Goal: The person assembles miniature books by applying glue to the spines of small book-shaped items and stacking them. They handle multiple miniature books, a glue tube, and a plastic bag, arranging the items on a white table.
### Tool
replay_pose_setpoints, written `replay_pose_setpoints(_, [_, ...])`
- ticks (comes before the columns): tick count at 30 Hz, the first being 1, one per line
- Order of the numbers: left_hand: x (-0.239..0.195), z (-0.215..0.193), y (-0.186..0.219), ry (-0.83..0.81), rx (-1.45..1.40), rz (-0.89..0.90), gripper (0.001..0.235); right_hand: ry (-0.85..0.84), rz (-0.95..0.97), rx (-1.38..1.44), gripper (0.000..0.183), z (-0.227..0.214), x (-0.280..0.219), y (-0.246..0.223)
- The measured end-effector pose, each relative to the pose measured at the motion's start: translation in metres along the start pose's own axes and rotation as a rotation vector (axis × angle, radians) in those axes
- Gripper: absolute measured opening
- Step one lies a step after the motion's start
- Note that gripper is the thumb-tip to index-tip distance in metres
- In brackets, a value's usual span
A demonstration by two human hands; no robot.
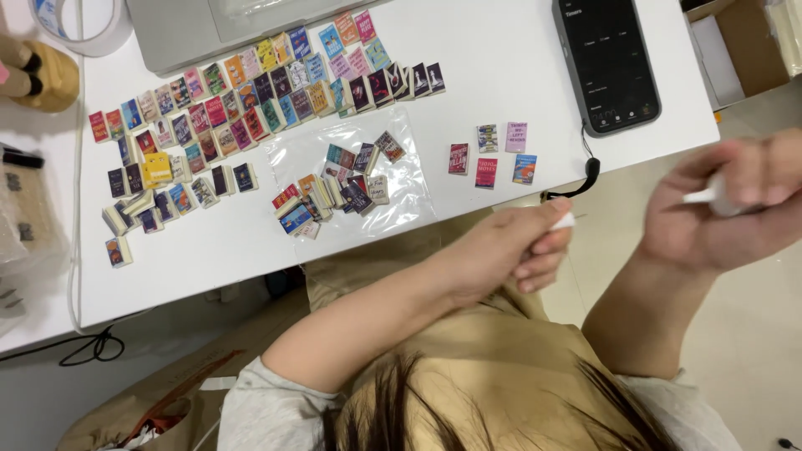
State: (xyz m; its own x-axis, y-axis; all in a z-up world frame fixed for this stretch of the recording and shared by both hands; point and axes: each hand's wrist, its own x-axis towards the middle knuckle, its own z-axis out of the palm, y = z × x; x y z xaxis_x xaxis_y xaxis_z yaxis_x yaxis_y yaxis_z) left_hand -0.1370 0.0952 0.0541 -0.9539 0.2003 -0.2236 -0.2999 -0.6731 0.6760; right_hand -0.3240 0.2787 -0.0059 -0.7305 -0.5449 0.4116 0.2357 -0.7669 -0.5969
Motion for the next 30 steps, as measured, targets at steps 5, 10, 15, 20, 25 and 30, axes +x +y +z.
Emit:
replay_pose_setpoints(5, [0.012, -0.038, 0.033, 0.345, 1.196, 0.236, 0.03, 0.131, 0.076, 0.187, 0.026, 0.002, 0.01, -0.002])
replay_pose_setpoints(10, [0.05, -0.086, 0.061, 0.681, 1.809, 0.302, 0.02, 0.6, 0.169, 0.333, 0.035, 0.044, 0.027, 0.012])
replay_pose_setpoints(15, [0.094, -0.137, 0.066, 0.795, 2.378, 0.265, 0.022, 0.563, 0.225, 0.405, 0.036, 0.032, 0.022, 0.011])
replay_pose_setpoints(20, [0.091, -0.12, 0.067, 0.782, 2.321, 0.268, 0.038, 0.551, 0.233, 0.385, 0.037, 0.029, 0.015, 0.01])
replay_pose_setpoints(25, [0.054, -0.061, 0.029, 0.867, 2.27, 0.407, 0.011, 0.595, 0.235, 0.369, 0.037, 0.031, 0.012, 0.011])
replay_pose_setpoints(30, [0.032, -0.037, -0.027, 0.832, 2.321, 0.544, 0.056, 0.547, 0.238, 0.334, 0.039, 0.024, 0.005, 0.012])
